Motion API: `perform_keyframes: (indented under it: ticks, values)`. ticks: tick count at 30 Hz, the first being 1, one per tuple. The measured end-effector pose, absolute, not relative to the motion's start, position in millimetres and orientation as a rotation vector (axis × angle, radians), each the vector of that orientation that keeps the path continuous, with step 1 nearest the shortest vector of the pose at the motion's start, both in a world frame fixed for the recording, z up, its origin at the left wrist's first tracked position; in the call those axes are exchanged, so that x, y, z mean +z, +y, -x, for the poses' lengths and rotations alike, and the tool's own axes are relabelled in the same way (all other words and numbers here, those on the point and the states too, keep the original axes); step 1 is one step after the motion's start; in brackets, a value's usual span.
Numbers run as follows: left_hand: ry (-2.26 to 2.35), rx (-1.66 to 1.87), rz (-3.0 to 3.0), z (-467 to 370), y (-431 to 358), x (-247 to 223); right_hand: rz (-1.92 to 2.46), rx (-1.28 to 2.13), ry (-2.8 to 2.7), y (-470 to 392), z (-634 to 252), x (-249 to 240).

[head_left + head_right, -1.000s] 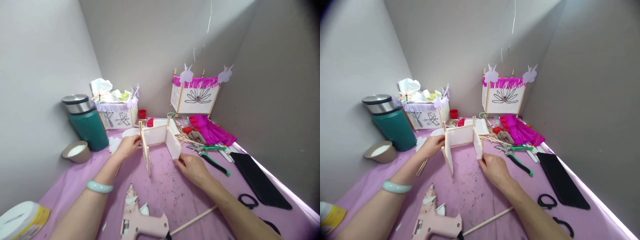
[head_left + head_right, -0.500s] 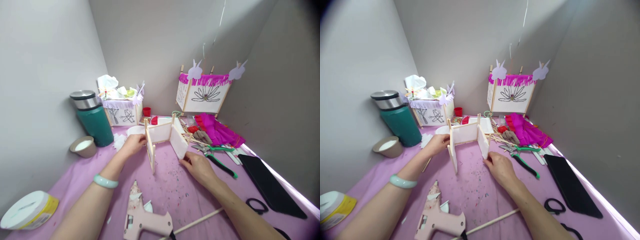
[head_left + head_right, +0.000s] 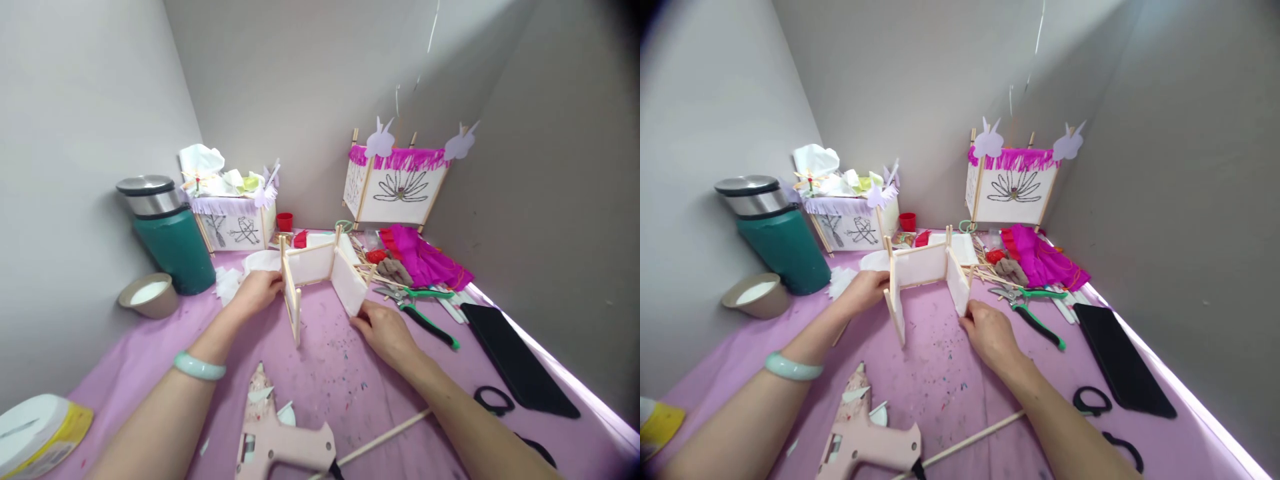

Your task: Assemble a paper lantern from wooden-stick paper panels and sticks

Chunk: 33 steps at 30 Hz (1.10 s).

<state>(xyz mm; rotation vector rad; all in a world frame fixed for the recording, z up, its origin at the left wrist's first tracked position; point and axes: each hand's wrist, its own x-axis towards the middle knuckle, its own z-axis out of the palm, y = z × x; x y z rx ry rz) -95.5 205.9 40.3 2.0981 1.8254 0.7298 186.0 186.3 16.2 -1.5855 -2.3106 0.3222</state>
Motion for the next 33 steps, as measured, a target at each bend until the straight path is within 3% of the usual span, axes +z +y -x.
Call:
perform_keyframes:
  ticks: [13, 33]
  values:
    - [1.985, 0.463, -2.215, 99, 205, 43, 1.714, 0.228, -2.308, 182, -184, 25]
    - [2.064, 0.429, -2.051, 89, 206, 46, 1.751, 0.281, -2.273, 188, -188, 15]
